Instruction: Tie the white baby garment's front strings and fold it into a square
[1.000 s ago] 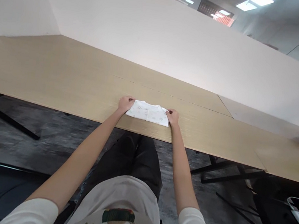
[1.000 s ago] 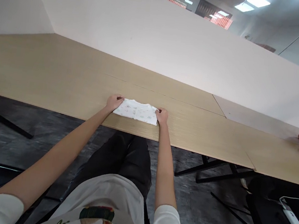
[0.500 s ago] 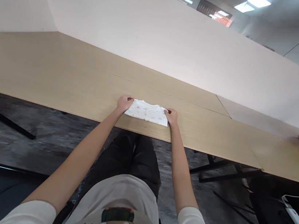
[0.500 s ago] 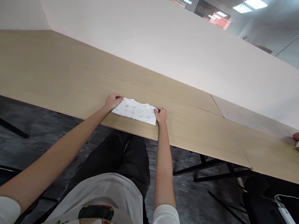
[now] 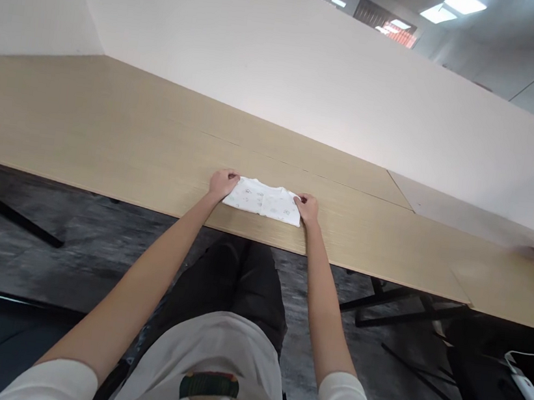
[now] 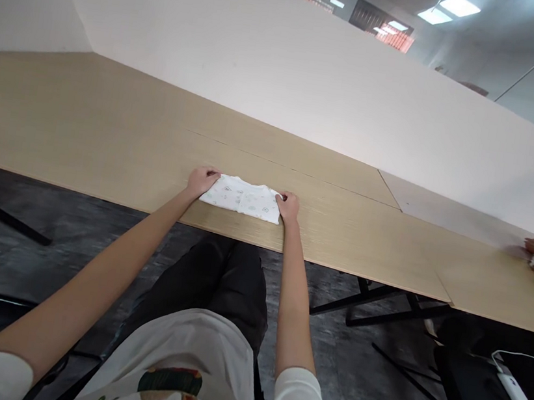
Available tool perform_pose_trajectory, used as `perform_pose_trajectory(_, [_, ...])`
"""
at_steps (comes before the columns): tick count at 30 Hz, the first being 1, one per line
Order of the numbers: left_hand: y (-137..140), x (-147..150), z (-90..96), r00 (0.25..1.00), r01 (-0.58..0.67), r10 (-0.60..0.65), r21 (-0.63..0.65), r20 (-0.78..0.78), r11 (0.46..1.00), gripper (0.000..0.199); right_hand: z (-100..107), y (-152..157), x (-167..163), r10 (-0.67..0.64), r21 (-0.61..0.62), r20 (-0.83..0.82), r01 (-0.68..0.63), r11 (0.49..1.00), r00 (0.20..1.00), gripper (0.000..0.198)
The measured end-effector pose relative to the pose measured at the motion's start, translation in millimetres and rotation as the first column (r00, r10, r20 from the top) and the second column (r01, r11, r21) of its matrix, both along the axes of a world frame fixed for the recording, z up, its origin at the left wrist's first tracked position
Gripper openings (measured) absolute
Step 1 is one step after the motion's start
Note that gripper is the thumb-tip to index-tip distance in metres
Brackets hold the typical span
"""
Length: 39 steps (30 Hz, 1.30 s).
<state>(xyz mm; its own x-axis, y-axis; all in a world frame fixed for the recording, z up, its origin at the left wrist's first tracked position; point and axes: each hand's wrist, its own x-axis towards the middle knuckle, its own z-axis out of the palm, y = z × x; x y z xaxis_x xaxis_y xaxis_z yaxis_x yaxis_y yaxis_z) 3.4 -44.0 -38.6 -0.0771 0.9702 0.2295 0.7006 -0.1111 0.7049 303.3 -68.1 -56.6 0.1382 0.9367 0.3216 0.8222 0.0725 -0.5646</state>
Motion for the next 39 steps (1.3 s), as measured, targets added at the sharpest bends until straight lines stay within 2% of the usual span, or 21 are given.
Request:
perform_pose_trajectory(19, [0.8, -1.4, -0.6, 1.0, 0.005, -0.005, -0.008, 0.028, 1.0, 0.029, 11.1, -10.8, -7.8, -0.035, -0.024, 0.011, 0.036, 0.999, 0.999, 0.027])
perform_pose_trajectory(24, [2.1, 1.2, -3.9, 0.998, 0.054, -0.054, -0.01, -0.034, 0.999, 0.029, 10.5, -11.3, -8.3, -0.038, -0.036, -0.051, 0.037, 0.999, 0.998, 0.023])
perform_pose_trajectory(27, [3.6, 5.5, 5.5, 0.99, 0.131, -0.128, 0.044, -0.05, 0.99, 0.026, 17.5, -11.6, -8.4, -0.045, -0.016, -0.197, 0.043, 0.999, 0.979, 0.021])
perform_pose_trajectory(30, [7.1, 10.0, 36.3, 0.981, 0.172, -0.185, 0.17, 0.061, 0.97, 0.028, 44.7, -12.2, -6.3, 0.003, 0.093, -0.382, 0.035, 0.995, 0.924, 0.02])
perform_pose_trajectory(33, [9.2, 11.3, 89.6, 0.966, 0.198, -0.242, 0.34, 0.093, 0.919, 0.032, 96.4, -14.4, 0.8, 0.137, 0.289, -0.436, -0.005, 0.957, 0.89, 0.025])
perform_pose_trajectory(36, [5.4, 8.0, 152.5, 0.959, 0.21, -0.277, 0.53, 0.05, 0.822, 0.034, 160.2, -19.2, 13.9, 0.243, 0.465, -0.387, -0.04, 0.884, 0.89, 0.032])
perform_pose_trajectory(39, [-2.5, 3.0, 205.5, 0.951, 0.242, -0.308, 0.656, -0.015, 0.715, 0.033, 215.2, -25.2, 29.7, 0.319, 0.564, -0.287, -0.11, 0.819, 0.903, 0.034])
